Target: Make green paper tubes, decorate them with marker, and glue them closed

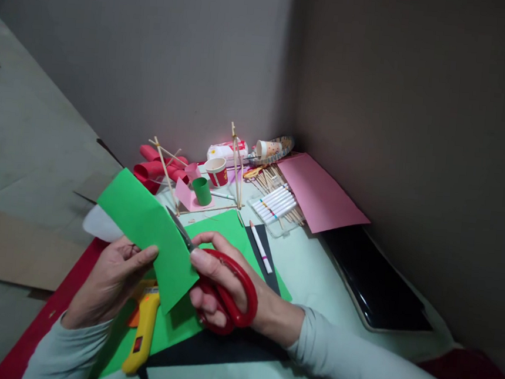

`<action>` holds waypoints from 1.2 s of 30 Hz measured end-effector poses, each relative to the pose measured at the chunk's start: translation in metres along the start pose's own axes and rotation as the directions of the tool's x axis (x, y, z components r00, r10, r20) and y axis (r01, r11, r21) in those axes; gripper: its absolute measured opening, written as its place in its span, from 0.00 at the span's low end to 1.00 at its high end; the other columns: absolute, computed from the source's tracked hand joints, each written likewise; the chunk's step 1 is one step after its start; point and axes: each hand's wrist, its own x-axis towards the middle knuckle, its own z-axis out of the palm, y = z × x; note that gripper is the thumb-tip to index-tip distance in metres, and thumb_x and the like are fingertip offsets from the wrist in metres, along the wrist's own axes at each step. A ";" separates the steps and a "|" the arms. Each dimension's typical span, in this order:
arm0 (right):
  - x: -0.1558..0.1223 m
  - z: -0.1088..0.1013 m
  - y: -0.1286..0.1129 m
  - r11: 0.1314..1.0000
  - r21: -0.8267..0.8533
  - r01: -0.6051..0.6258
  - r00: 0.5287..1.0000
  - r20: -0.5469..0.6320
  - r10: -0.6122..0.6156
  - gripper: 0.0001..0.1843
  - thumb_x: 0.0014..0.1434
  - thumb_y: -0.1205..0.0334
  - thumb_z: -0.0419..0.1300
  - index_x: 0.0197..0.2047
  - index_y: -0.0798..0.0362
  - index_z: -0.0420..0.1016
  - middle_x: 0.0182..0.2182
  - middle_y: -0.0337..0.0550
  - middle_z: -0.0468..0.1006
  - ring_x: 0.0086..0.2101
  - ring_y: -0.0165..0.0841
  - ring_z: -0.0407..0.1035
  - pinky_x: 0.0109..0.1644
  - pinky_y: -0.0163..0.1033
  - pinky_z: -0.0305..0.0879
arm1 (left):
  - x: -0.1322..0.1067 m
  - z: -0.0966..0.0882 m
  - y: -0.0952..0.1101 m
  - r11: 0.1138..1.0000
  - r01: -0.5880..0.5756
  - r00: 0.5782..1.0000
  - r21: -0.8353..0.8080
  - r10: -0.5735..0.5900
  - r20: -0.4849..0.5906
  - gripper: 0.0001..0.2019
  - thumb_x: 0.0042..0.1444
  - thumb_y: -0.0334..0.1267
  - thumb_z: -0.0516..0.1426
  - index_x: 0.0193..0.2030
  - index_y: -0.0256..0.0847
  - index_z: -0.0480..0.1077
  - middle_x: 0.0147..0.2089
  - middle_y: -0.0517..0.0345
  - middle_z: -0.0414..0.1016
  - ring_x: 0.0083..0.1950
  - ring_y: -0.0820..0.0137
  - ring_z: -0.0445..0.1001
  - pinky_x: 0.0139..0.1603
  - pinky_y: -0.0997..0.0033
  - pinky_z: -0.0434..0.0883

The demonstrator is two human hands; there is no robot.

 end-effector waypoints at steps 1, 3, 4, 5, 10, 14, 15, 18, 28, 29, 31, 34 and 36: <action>0.001 -0.001 0.001 1.000 0.004 -0.009 1.000 0.021 0.009 0.29 0.64 0.36 0.62 0.55 0.45 0.56 0.18 0.25 0.70 0.11 0.21 0.52 0.14 0.24 0.55 | 0.000 0.000 -0.001 1.000 0.001 1.000 0.004 -0.001 0.001 0.16 0.41 0.39 0.76 0.33 0.37 0.77 0.28 0.61 0.77 0.28 0.74 0.73 0.30 0.78 0.73; 0.002 -0.003 0.001 0.999 0.023 -0.024 0.999 0.045 0.023 0.32 0.62 0.34 0.64 0.56 0.44 0.56 0.18 0.26 0.71 0.12 0.22 0.55 0.15 0.25 0.57 | -0.001 0.000 -0.002 1.000 0.002 1.000 0.012 -0.002 0.002 0.17 0.42 0.40 0.76 0.36 0.37 0.78 0.30 0.59 0.78 0.29 0.73 0.74 0.31 0.77 0.74; 0.002 -0.003 0.001 0.999 0.031 -0.029 0.999 0.046 0.027 0.33 0.61 0.34 0.65 0.56 0.44 0.55 0.18 0.26 0.71 0.12 0.23 0.56 0.15 0.25 0.58 | -0.001 0.000 -0.002 1.000 -0.001 1.000 0.015 0.001 0.001 0.17 0.42 0.40 0.76 0.36 0.37 0.78 0.30 0.59 0.79 0.30 0.73 0.74 0.32 0.76 0.75; 0.002 -0.002 0.000 0.999 0.040 -0.030 0.999 0.041 0.028 0.34 0.60 0.34 0.65 0.55 0.44 0.55 0.17 0.26 0.71 0.12 0.23 0.56 0.15 0.25 0.57 | -0.001 0.000 -0.003 1.000 -0.006 1.000 0.017 0.006 -0.002 0.17 0.42 0.40 0.76 0.36 0.37 0.78 0.31 0.59 0.79 0.30 0.74 0.74 0.34 0.76 0.75; -0.001 0.003 -0.003 1.000 0.020 -0.024 0.999 -0.047 0.025 0.30 0.63 0.36 0.63 0.55 0.45 0.56 0.15 0.23 0.66 0.12 0.20 0.46 0.13 0.22 0.47 | -0.002 -0.001 -0.004 1.000 -0.013 1.000 0.014 0.013 0.000 0.16 0.42 0.39 0.76 0.34 0.38 0.77 0.29 0.60 0.79 0.29 0.74 0.74 0.34 0.77 0.74; 0.000 0.001 0.000 1.000 0.013 -0.011 1.000 -0.009 0.011 0.32 0.63 0.36 0.63 0.57 0.44 0.54 0.16 0.23 0.68 0.11 0.22 0.50 0.15 0.24 0.53 | -0.003 0.000 -0.005 1.000 -0.013 1.000 0.019 0.012 0.020 0.17 0.42 0.41 0.76 0.35 0.38 0.77 0.30 0.59 0.79 0.30 0.71 0.76 0.32 0.75 0.75; 0.001 0.000 0.001 1.000 0.014 -0.011 1.000 0.005 0.010 0.33 0.63 0.35 0.63 0.58 0.44 0.54 0.16 0.23 0.69 0.12 0.22 0.52 0.15 0.25 0.54 | -0.003 0.000 -0.005 1.000 -0.013 1.000 0.022 0.013 0.024 0.17 0.43 0.41 0.76 0.34 0.38 0.77 0.30 0.59 0.80 0.30 0.71 0.77 0.33 0.74 0.75; 0.003 -0.002 0.002 1.000 0.014 0.001 0.999 0.045 -0.002 0.35 0.62 0.33 0.63 0.59 0.43 0.53 0.17 0.24 0.70 0.12 0.23 0.55 0.16 0.26 0.57 | -0.004 0.000 -0.007 1.000 -0.010 0.999 0.026 0.009 0.031 0.18 0.43 0.42 0.75 0.37 0.37 0.78 0.32 0.56 0.82 0.31 0.69 0.79 0.37 0.71 0.77; 0.000 0.002 -0.004 1.000 -0.010 -0.003 1.000 0.015 0.003 0.30 0.64 0.38 0.62 0.57 0.45 0.54 0.15 0.21 0.64 0.12 0.21 0.47 0.15 0.24 0.50 | -0.009 0.003 -0.005 0.999 0.044 0.999 0.014 -0.045 0.029 0.19 0.43 0.41 0.75 0.39 0.37 0.76 0.34 0.53 0.83 0.38 0.61 0.83 0.38 0.68 0.79; 0.000 0.002 -0.003 1.000 -0.013 -0.001 1.000 0.006 0.001 0.32 0.64 0.37 0.62 0.58 0.45 0.54 0.16 0.22 0.66 0.12 0.22 0.49 0.16 0.25 0.53 | -0.009 0.003 -0.005 0.999 0.048 0.998 0.015 -0.049 0.027 0.20 0.43 0.42 0.75 0.39 0.37 0.76 0.35 0.53 0.84 0.39 0.61 0.83 0.39 0.67 0.79; 0.000 0.002 -0.002 1.000 -0.008 0.008 1.000 -0.010 -0.008 0.34 0.63 0.36 0.63 0.60 0.44 0.53 0.16 0.23 0.68 0.12 0.23 0.53 0.17 0.26 0.55 | -0.009 0.004 -0.006 0.999 0.046 0.999 0.015 -0.046 0.017 0.21 0.43 0.42 0.75 0.40 0.37 0.76 0.36 0.53 0.84 0.38 0.62 0.83 0.41 0.66 0.80; 0.001 0.002 -0.001 1.000 0.013 0.022 1.000 0.013 -0.022 0.34 0.63 0.37 0.64 0.60 0.44 0.52 0.16 0.23 0.68 0.12 0.23 0.54 0.17 0.26 0.56 | -0.010 0.008 -0.006 0.999 0.037 0.999 0.011 -0.037 0.004 0.21 0.43 0.41 0.75 0.40 0.37 0.76 0.37 0.53 0.84 0.39 0.62 0.83 0.42 0.67 0.80; 0.001 0.002 -0.002 0.999 0.021 0.029 0.999 0.030 -0.030 0.32 0.65 0.39 0.62 0.60 0.44 0.52 0.16 0.23 0.68 0.12 0.22 0.52 0.17 0.26 0.55 | -0.011 0.011 -0.005 0.999 0.047 0.999 -0.015 -0.047 0.011 0.20 0.42 0.41 0.76 0.40 0.38 0.77 0.37 0.52 0.84 0.43 0.60 0.84 0.44 0.65 0.80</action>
